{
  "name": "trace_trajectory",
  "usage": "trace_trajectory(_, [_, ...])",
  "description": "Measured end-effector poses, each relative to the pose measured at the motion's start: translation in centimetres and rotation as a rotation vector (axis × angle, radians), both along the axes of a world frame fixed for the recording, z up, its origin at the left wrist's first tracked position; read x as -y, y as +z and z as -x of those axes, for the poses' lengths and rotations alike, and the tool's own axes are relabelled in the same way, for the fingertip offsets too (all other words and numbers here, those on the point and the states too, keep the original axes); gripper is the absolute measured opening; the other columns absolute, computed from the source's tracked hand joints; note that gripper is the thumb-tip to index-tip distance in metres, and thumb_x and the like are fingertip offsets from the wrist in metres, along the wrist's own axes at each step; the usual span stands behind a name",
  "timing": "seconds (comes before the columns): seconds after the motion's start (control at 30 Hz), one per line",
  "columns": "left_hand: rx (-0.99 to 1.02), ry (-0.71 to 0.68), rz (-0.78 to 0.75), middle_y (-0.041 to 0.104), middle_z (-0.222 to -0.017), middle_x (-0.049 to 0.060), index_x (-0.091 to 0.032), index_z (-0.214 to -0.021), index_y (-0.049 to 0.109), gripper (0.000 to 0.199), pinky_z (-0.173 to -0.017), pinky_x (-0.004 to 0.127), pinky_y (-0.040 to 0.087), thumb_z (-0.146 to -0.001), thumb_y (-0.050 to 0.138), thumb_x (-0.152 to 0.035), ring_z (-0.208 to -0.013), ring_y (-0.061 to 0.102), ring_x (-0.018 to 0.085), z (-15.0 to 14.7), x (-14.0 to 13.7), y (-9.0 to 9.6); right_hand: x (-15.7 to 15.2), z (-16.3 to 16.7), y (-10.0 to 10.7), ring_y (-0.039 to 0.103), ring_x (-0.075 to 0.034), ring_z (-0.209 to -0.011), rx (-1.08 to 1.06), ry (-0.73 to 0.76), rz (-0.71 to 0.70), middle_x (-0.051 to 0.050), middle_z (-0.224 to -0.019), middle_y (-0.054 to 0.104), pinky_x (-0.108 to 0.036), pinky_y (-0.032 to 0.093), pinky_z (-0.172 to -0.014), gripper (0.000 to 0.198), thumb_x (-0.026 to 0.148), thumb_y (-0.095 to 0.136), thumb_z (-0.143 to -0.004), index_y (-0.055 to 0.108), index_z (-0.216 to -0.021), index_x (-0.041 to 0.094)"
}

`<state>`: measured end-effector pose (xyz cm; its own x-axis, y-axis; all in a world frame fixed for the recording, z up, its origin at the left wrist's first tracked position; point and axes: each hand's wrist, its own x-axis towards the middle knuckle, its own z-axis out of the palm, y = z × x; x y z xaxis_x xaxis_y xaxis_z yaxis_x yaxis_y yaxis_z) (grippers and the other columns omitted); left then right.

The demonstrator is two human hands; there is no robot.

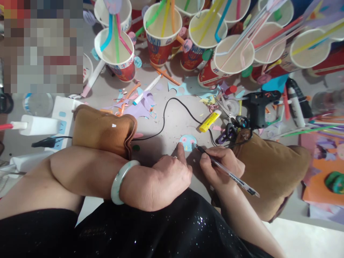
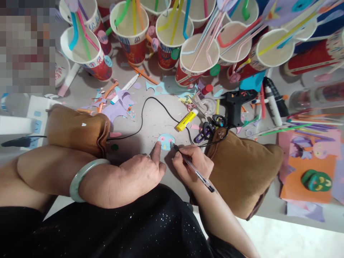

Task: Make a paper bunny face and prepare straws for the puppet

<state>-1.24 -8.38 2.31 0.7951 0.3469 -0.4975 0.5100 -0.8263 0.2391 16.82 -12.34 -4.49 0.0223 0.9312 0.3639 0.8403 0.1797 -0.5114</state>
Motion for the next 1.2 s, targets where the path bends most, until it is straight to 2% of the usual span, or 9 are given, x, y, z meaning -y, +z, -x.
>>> trace_trajectory(0.2, [0.033, 0.005, -0.042, 0.053, -0.150, 0.035, -0.006, -0.137, 0.068, 0.042, -0.049, 0.026, 0.049, -0.100, 0.048, -0.011, -0.067, 0.076, 0.021, 0.1, 0.3, -0.3, 0.1, -0.1, 0.1, 0.075, -0.017, -0.063, -0.017, -0.025, 0.056, 0.000, -0.073, 0.077, -0.027, 0.057, -0.055, 0.012, 0.034, 0.065, -0.091, 0.063, -0.083, 0.026])
trace_trajectory(0.33, [0.053, -0.023, -0.089, 0.054, -0.149, 0.036, -0.005, -0.136, 0.069, 0.041, -0.051, 0.026, 0.051, -0.101, 0.050, -0.012, -0.069, 0.077, 0.022, 0.3, 0.4, 0.0, 0.0, -0.1, -0.1, 0.073, -0.016, -0.061, -0.051, 0.014, -0.014, 0.002, -0.074, 0.077, -0.026, 0.056, -0.054, 0.007, 0.028, 0.068, -0.089, 0.062, -0.085, 0.026])
trace_trajectory(0.5, [-0.016, -0.048, -0.040, 0.054, -0.148, 0.037, -0.003, -0.136, 0.068, 0.041, -0.050, 0.024, 0.050, -0.101, 0.047, -0.010, -0.065, 0.076, 0.019, 0.2, -0.1, 0.6, 0.0, -0.1, 0.0, 0.074, -0.017, -0.062, -0.048, 0.016, 0.025, 0.001, -0.076, 0.078, -0.027, 0.057, -0.055, 0.006, 0.026, 0.067, -0.088, 0.063, -0.085, 0.026])
trace_trajectory(0.67, [-0.024, -0.052, -0.044, 0.050, -0.150, 0.038, -0.003, -0.138, 0.066, 0.044, -0.052, 0.025, 0.052, -0.102, 0.044, -0.009, -0.068, 0.077, 0.020, 0.1, -0.3, 0.7, -0.1, -0.2, -0.2, 0.074, -0.015, -0.060, -0.014, 0.029, -0.037, 0.003, -0.075, 0.077, -0.025, 0.056, -0.053, 0.005, 0.026, 0.066, -0.090, 0.062, -0.087, 0.026])
trace_trajectory(0.87, [-0.071, -0.076, -0.002, 0.048, -0.151, 0.038, -0.004, -0.143, 0.063, 0.046, -0.053, 0.025, 0.054, -0.102, 0.043, -0.009, -0.069, 0.078, 0.020, -0.1, -0.7, 1.2, -0.1, -0.2, -0.3, 0.072, -0.016, -0.058, 0.020, 0.018, -0.042, 0.003, -0.072, 0.075, -0.026, 0.055, -0.053, 0.007, 0.029, 0.066, -0.089, 0.061, -0.086, 0.026])
trace_trajectory(1.2, [-0.029, -0.032, -0.038, 0.049, -0.149, 0.039, -0.004, -0.144, 0.064, 0.047, -0.050, 0.028, 0.054, -0.101, 0.045, -0.009, -0.066, 0.078, 0.024, -0.1, 0.0, 0.2, -0.2, -0.2, -0.3, 0.073, -0.015, -0.060, 0.021, 0.039, -0.052, 0.003, -0.072, 0.075, -0.025, 0.052, -0.052, 0.007, 0.027, 0.066, -0.089, 0.060, -0.086, 0.026])
